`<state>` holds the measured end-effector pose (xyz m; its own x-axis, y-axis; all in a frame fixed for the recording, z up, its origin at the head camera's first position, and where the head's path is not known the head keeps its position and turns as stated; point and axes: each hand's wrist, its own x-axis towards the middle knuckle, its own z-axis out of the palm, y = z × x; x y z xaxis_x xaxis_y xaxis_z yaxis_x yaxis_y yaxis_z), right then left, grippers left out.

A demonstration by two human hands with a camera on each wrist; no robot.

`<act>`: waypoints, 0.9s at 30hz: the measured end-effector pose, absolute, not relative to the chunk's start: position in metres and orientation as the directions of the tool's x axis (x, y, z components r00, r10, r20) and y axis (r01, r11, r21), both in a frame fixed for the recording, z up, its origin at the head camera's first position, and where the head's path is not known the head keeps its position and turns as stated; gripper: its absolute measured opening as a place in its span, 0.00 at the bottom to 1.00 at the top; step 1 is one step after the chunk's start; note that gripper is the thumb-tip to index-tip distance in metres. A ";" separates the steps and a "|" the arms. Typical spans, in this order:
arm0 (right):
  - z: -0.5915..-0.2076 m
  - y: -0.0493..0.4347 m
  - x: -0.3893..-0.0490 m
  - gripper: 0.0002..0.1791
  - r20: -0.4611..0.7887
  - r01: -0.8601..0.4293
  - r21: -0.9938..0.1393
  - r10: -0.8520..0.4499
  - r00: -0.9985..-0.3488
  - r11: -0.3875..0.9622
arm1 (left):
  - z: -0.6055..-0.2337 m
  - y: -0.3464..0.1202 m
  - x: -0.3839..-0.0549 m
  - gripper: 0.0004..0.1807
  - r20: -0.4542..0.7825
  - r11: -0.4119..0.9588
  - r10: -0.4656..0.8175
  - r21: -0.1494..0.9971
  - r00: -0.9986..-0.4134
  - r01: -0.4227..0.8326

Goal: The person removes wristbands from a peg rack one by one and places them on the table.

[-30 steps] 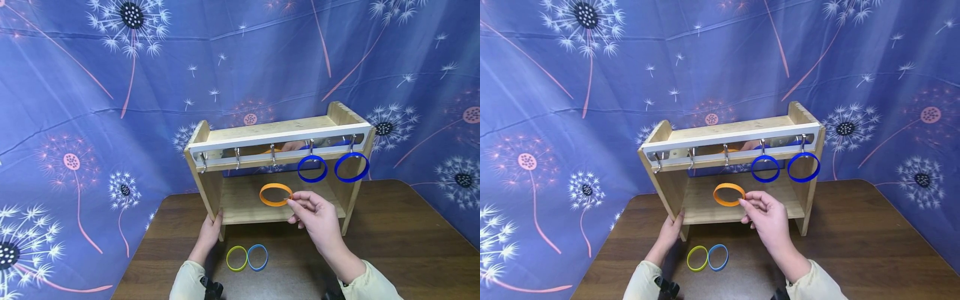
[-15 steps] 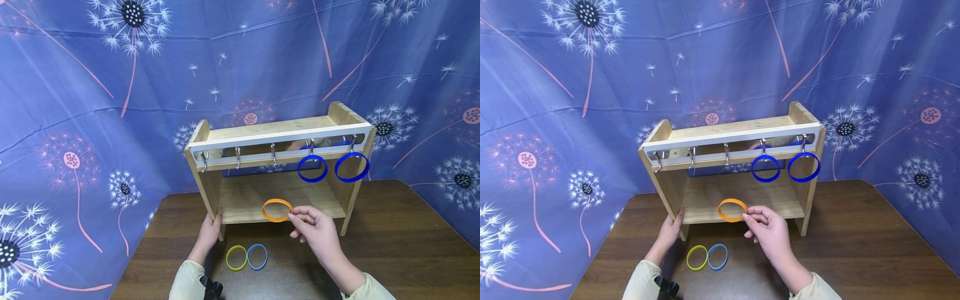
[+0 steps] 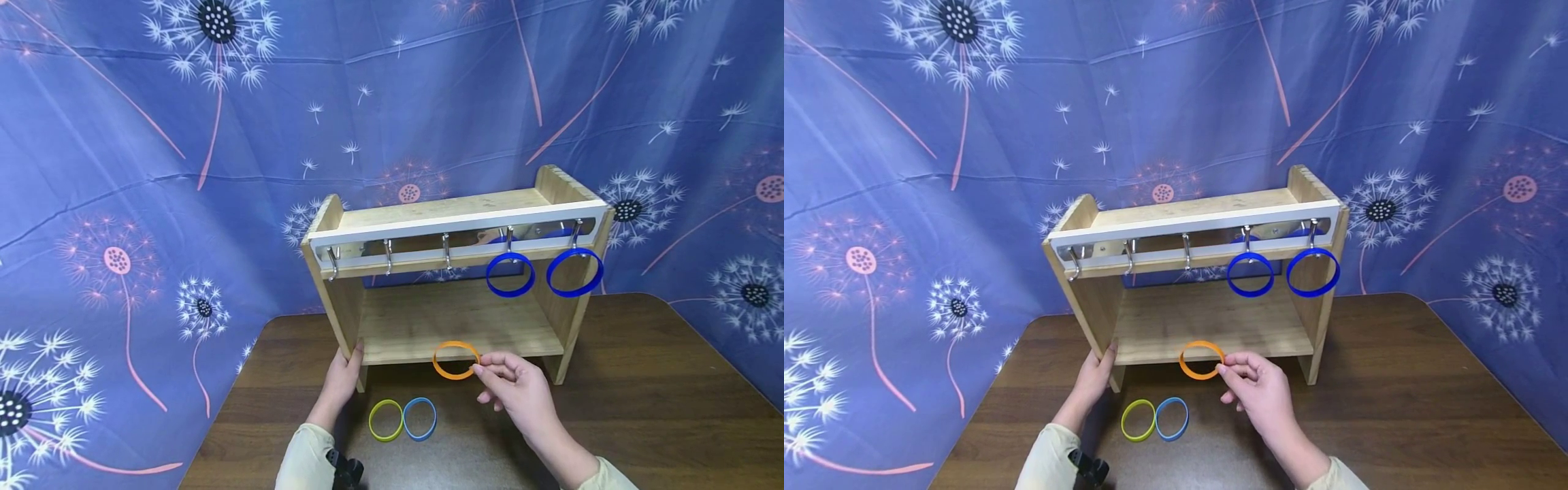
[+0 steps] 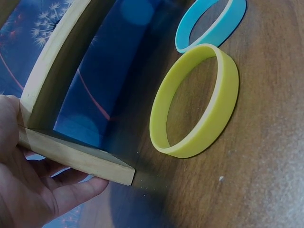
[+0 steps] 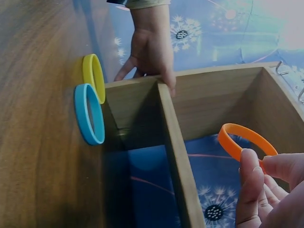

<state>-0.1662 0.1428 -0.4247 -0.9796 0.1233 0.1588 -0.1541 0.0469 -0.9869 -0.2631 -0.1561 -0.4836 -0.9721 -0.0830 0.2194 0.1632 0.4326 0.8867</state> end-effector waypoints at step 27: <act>-0.464 0.150 -0.165 0.12 0.044 -0.034 -0.995 0.109 -0.993 0.091 | -0.484 -0.157 -0.262 0.24 0.212 0.426 -0.087 0.891 -0.973 0.156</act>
<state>-0.1646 0.1498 -0.4637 -0.9931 0.1085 0.0438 -0.0340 0.0910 -0.9953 -0.2619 -0.1567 -0.4838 -0.9734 -0.0869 0.2121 0.1561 0.4262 0.8911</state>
